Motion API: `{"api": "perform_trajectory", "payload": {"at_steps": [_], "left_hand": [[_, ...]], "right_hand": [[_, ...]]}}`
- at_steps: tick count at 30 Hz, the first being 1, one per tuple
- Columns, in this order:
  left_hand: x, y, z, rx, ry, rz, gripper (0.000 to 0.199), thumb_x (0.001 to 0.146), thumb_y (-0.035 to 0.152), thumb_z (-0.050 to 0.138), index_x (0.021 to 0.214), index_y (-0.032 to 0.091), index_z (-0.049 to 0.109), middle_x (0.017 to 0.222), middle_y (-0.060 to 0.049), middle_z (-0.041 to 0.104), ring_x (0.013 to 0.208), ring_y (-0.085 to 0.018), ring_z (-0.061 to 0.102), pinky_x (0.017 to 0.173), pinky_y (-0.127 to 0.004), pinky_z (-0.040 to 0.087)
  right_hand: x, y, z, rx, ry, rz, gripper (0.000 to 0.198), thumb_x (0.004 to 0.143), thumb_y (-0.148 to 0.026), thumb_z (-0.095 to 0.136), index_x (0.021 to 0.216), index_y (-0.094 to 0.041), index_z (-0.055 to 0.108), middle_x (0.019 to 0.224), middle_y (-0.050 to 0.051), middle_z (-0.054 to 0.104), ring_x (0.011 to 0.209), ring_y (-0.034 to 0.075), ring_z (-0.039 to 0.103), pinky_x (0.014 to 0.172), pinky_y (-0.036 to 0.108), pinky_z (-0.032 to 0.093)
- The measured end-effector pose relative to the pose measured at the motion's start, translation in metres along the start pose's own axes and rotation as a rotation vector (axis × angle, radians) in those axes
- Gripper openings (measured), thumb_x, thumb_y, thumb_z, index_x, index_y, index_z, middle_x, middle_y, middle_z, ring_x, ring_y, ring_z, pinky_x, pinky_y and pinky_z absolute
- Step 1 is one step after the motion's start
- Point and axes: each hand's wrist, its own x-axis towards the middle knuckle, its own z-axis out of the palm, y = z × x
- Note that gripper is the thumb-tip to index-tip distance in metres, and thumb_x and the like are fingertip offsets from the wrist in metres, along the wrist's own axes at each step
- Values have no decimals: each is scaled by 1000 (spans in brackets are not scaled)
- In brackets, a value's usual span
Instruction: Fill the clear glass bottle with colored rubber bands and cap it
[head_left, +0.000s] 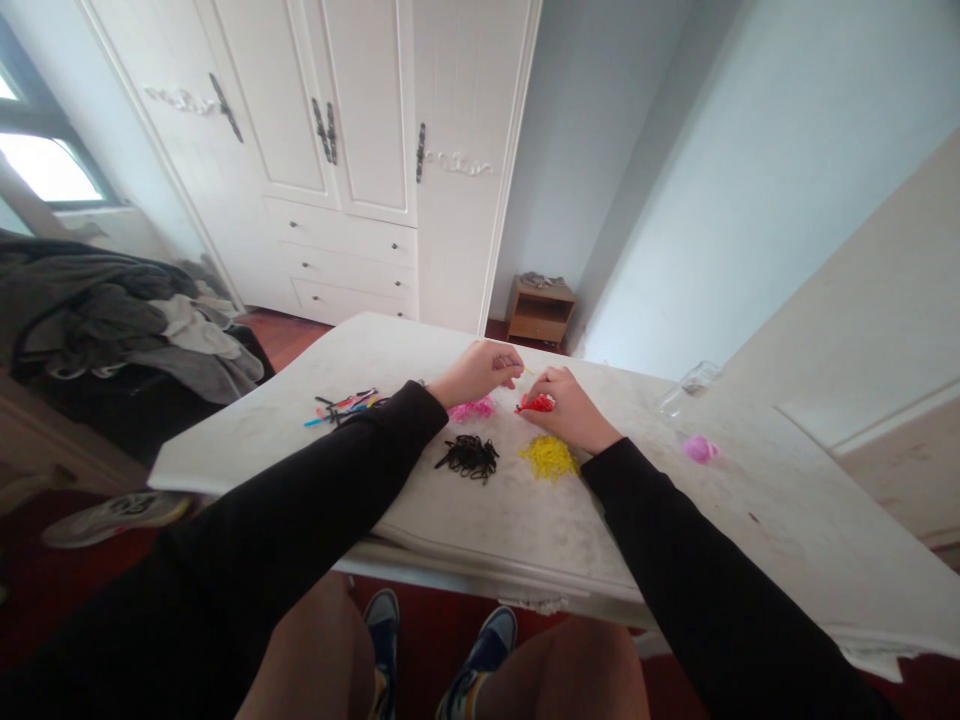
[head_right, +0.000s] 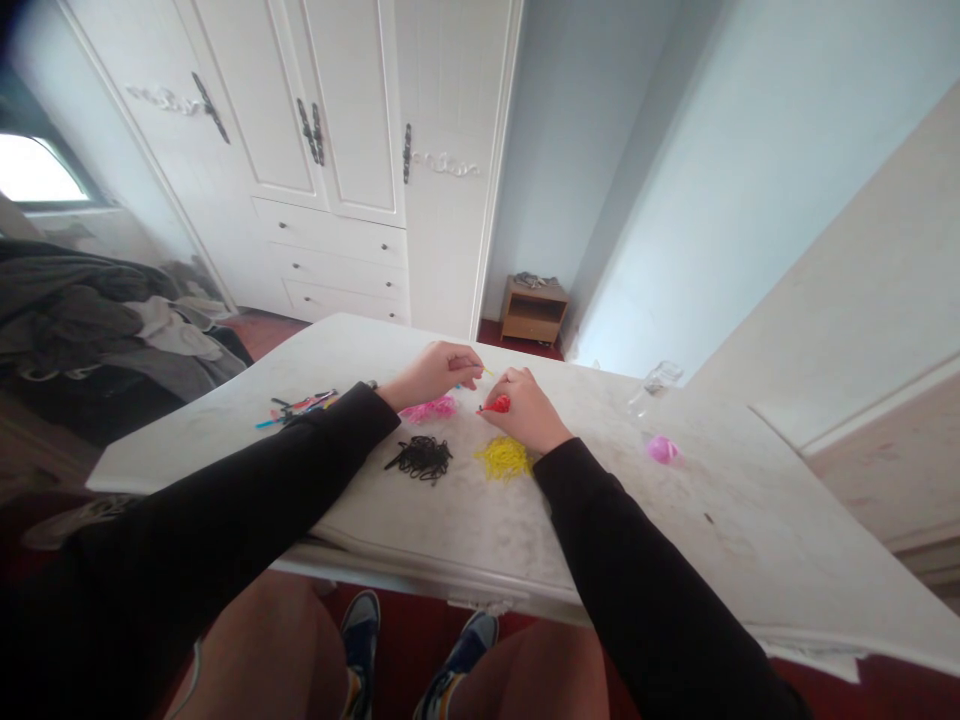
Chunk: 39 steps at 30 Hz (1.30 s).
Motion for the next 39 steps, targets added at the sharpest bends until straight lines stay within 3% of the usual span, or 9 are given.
{"api": "perform_trajectory", "payload": {"at_steps": [11,26,39], "left_hand": [[-2,5,1,46,-3,30,6,87,13,67,82,12,70,65,-4,72,60,-15,73,58,-21,52],[-1,4,1,116,6,56,8,87,16,68,82,13,72,62,-3,71,59,-14,71,59,-21,51],[-1,6,-1,139,17,71,8,88,18,69,83,13,73,62,-3,71,59,-14,71,59,-21,51]], "right_hand": [[1,-2,1,-35,-22,9,11,77,-15,75,69,-21,71,90,6,66,97,26,57,93,44,47],[2,-1,5,-25,-32,4,7,79,-13,74,76,-20,75,93,7,68,99,26,58,94,43,48],[4,-4,-1,47,29,-34,10,81,-11,69,78,-21,69,93,6,69,98,25,58,90,40,46]]}}
